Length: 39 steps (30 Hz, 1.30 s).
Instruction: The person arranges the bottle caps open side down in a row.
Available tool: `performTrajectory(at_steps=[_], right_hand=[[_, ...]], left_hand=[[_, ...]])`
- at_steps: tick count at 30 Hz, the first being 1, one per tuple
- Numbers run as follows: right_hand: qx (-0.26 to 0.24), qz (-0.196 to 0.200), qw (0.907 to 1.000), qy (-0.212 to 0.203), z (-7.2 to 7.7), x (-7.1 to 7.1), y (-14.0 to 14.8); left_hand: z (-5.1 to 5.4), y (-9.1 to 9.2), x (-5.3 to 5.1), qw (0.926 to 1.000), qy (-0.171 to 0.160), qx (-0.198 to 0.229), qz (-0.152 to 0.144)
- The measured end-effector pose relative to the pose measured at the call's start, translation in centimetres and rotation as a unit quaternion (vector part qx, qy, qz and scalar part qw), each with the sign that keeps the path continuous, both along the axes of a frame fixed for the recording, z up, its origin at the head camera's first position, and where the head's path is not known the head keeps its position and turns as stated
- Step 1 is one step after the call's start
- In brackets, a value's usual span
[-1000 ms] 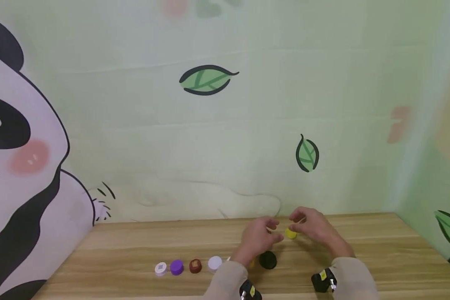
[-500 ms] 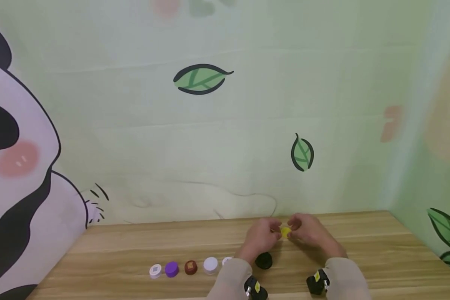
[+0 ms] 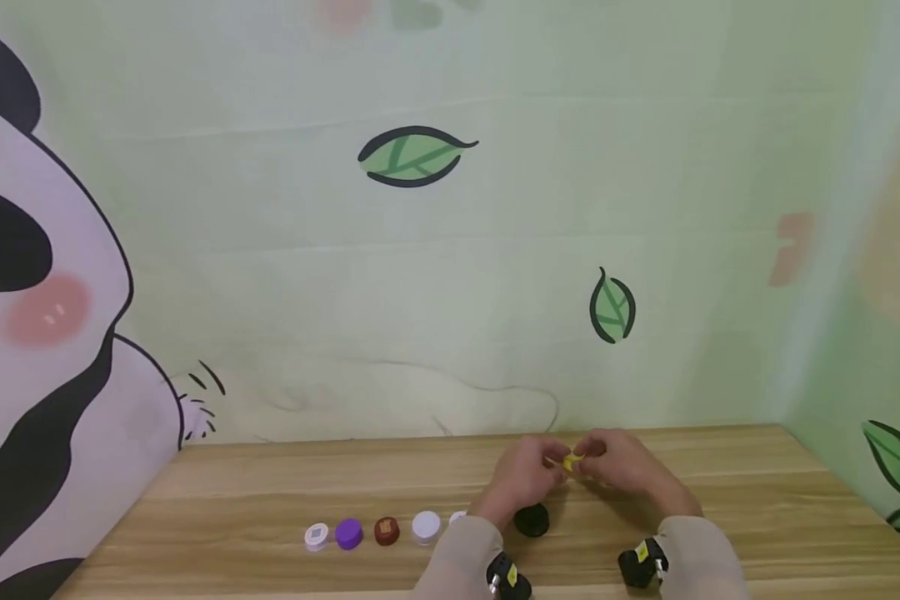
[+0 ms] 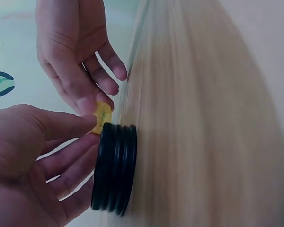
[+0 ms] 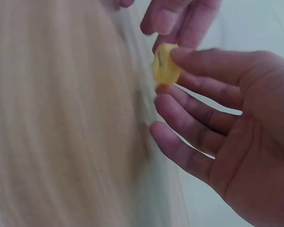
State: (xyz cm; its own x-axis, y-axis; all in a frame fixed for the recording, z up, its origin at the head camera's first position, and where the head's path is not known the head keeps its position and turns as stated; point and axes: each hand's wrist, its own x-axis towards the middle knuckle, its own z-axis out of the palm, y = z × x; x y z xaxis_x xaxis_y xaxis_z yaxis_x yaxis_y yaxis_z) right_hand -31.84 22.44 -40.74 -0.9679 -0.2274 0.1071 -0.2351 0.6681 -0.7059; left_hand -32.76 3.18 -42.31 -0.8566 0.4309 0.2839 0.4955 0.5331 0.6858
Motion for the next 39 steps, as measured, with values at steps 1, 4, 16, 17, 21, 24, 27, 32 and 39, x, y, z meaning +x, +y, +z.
performTrajectory(at_steps=[1,4,16,17,21,24,27,32,39], right_hand=[[-0.013,0.004,0.9998,-0.012,0.0,0.1,0.1],[-0.04,0.026,0.9984,-0.03,0.3,0.5,0.2],[-0.063,0.076,0.9928,-0.068,1.4,1.0,0.4],[-0.067,0.08,0.9921,-0.069,1.4,1.0,0.5],[-0.069,0.094,0.991,-0.064,1.4,1.1,1.0],[-0.07,0.097,0.9909,-0.063,1.3,1.1,1.2],[-0.071,0.094,0.991,-0.065,1.3,1.1,1.3],[-0.08,0.083,0.9902,-0.079,1.4,1.1,1.4],[-0.083,0.106,0.9877,-0.081,1.9,1.3,1.7]], left_hand=[[0.1,-0.1,0.1,1.0,-0.002,0.003,0.004],[0.2,-0.6,0.4,0.9999,0.001,0.01,0.01],[0.1,-1.7,0.6,0.9994,0.021,0.012,0.026],[0.2,-1.7,0.6,0.9994,0.02,0.014,0.024],[0.2,-1.6,0.6,0.9996,0.017,0.021,0.012],[0.3,-1.5,0.6,0.9995,0.022,0.023,-0.003],[0.4,-1.6,0.7,0.9989,0.036,0.02,-0.023],[0.6,-1.7,0.9,0.9975,0.054,0.013,-0.044],[0.9,-1.6,1.2,0.9985,0.04,0.001,-0.039]])
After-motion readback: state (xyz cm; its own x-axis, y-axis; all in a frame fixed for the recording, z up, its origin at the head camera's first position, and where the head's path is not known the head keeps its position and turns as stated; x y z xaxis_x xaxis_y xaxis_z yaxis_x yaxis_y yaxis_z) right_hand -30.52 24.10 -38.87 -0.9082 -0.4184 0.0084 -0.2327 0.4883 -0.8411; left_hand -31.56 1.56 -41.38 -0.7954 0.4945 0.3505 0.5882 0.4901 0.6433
